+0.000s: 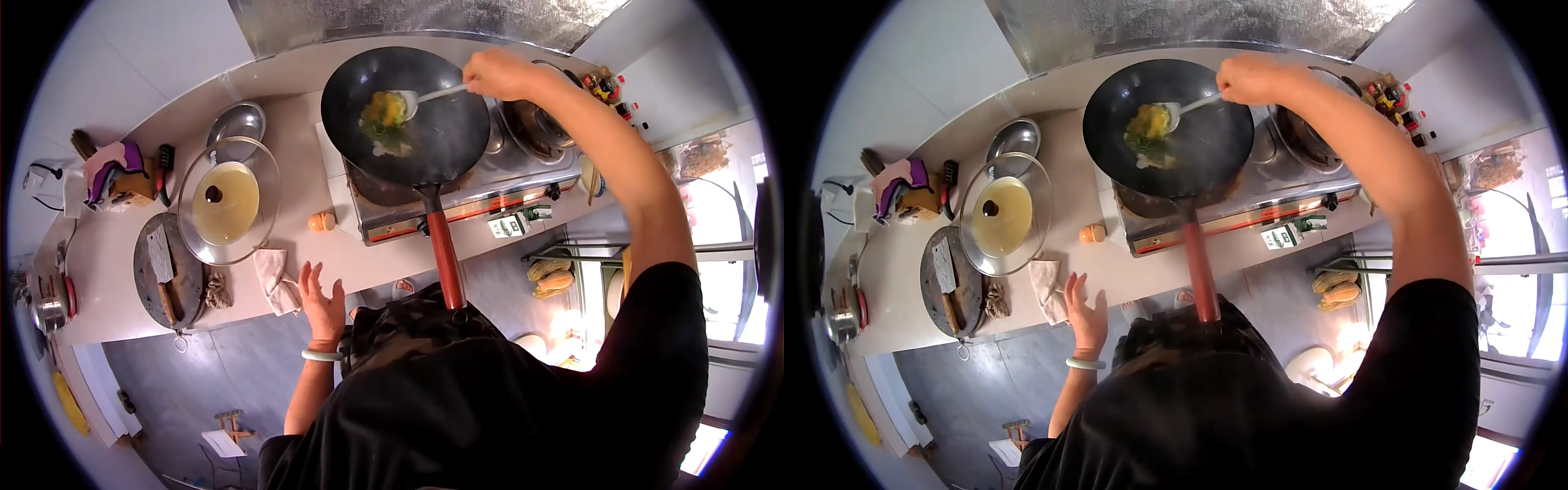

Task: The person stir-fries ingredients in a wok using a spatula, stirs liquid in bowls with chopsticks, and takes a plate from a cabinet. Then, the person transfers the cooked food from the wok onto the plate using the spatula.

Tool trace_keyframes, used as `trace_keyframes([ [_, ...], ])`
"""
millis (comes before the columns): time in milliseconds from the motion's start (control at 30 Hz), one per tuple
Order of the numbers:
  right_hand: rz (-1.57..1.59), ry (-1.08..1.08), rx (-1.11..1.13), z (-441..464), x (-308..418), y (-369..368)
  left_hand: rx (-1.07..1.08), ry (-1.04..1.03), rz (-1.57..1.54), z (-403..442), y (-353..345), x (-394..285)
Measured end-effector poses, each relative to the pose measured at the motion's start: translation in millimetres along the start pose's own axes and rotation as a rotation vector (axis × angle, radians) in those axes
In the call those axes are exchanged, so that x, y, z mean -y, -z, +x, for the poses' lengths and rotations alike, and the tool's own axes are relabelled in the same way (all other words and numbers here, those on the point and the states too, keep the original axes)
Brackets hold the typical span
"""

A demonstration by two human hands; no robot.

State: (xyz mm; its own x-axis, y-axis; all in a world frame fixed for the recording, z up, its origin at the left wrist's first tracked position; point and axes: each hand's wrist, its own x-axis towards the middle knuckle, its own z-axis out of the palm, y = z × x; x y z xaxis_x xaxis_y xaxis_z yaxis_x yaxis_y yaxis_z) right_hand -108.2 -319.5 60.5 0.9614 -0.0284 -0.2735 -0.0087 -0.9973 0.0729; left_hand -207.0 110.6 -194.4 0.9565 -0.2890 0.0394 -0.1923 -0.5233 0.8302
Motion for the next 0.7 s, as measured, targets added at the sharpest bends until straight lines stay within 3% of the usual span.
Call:
trace_keyframes([
  [67, 0.001, 0.026, -0.100, 3.4, 7.0, -7.8, 0.011, -0.028, -0.020, 1.9, 0.3, -15.8],
  [167, -0.368, 0.260, -0.168, -3.0, 16.8, -5.8, 0.038, -0.047, -0.008, 2.2, 0.2, -18.0],
  [267, -0.450, 0.442, -0.232, -29.5, 23.4, 2.2, 0.061, -0.031, 0.021, -4.0, 0.4, -6.5],
  [367, -0.439, 0.452, -0.281, -54.8, 21.6, 6.5, 0.058, -0.028, 0.062, -13.5, 3.4, 7.9],
  [600, -0.169, 0.116, -0.217, -72.7, -12.2, 5.4, 0.071, 0.005, 0.089, -21.7, 8.3, 19.3],
  [700, 0.071, -0.066, 0.018, -68.2, -39.4, 12.3, 0.076, 0.034, 0.070, -21.6, 8.5, 20.1],
])
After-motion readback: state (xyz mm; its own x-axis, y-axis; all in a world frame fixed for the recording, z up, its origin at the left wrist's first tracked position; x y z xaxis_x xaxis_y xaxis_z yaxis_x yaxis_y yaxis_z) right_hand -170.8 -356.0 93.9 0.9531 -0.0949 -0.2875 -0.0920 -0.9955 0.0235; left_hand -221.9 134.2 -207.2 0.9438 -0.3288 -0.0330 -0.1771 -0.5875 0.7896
